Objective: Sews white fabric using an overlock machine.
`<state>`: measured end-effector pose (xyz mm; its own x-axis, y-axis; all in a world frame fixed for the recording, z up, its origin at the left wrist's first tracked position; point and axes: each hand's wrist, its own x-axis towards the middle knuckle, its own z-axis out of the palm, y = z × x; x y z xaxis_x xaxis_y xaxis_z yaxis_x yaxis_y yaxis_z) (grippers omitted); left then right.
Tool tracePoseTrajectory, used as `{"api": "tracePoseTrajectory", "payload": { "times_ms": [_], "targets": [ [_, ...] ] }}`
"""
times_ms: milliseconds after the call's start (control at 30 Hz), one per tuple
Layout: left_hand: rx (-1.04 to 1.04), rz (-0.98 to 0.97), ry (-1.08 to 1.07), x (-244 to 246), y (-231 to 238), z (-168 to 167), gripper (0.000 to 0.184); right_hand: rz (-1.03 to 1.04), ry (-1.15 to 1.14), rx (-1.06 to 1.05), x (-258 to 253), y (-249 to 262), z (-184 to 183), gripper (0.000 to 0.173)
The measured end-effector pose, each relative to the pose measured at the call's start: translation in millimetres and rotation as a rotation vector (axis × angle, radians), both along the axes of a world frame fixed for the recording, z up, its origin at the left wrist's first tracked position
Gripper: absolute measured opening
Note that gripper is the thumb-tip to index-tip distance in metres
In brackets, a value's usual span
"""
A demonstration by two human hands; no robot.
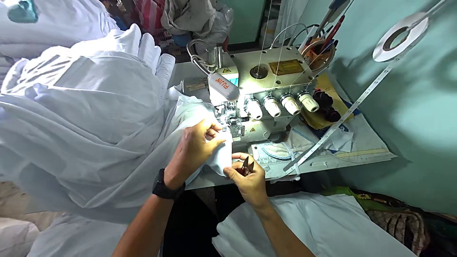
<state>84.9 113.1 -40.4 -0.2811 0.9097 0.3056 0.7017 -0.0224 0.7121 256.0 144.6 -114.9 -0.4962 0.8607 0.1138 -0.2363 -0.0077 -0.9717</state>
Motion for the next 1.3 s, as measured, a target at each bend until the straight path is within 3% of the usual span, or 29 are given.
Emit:
{"api": "tracePoseTrajectory", "payload": {
  "times_ms": [167, 267, 367, 433, 633, 833, 933, 1067, 1200, 1267, 1300],
  "targets": [
    [-0.012, 0.033, 0.056, -1.0, 13.1, -3.5, 0.013, -0.027, -0.004, 0.018, -1.0, -5.8, -1.5, 0.031],
    [-0.007, 0.007, 0.222, 1.1, 8.5, -7.7, 0.003, -0.047, -0.024, 0.107, 0.3, -9.4, 0.1, 0.029],
    [0.063, 0.047, 0.566, 21.3, -5.7, -19.5, 0.018, -0.076, -0.057, 0.258, 4.5, -13.0, 2.7, 0.019],
    [0.077, 0.103, 0.645, 30.5, -13.2, -30.8, 0.024, -0.093, -0.088, 0.342, 2.9, -10.7, 2.3, 0.011],
    [0.034, -0.014, 0.309, -10.4, -1.6, -27.3, 0.030, -0.132, -0.073, 0.445, -26.0, 26.3, 3.5, 0.010],
    [0.059, -0.035, 0.291, -48.4, 29.3, -27.5, 0.028, -0.299, -0.273, 0.668, -43.0, 43.5, 4.5, 0.014],
    [0.030, 0.012, 0.254, -64.6, 46.3, -26.9, 0.029, -0.171, -0.191, 0.641, -29.1, 21.4, -20.3, 0.014],
    [-0.017, 0.171, 0.151, -81.7, 67.0, -23.4, 0.033, -0.109, -0.309, 0.710, -9.7, 0.4, -69.4, 0.021],
    [-0.117, 0.452, -0.173, -72.2, 57.8, -20.3, 0.044, 0.027, -0.233, 0.416, -1.6, 19.8, -28.7, 0.038],
    [-0.170, 0.486, -0.270, -53.4, 31.9, -18.9, 0.051, 0.013, -0.335, 0.539, -1.3, 36.9, -4.8, 0.063],
    [-0.185, 0.477, -0.308, -39.0, 13.2, -20.3, 0.054, -0.019, -0.399, 0.651, -3.4, 43.6, 6.3, 0.062]
  ]
}}
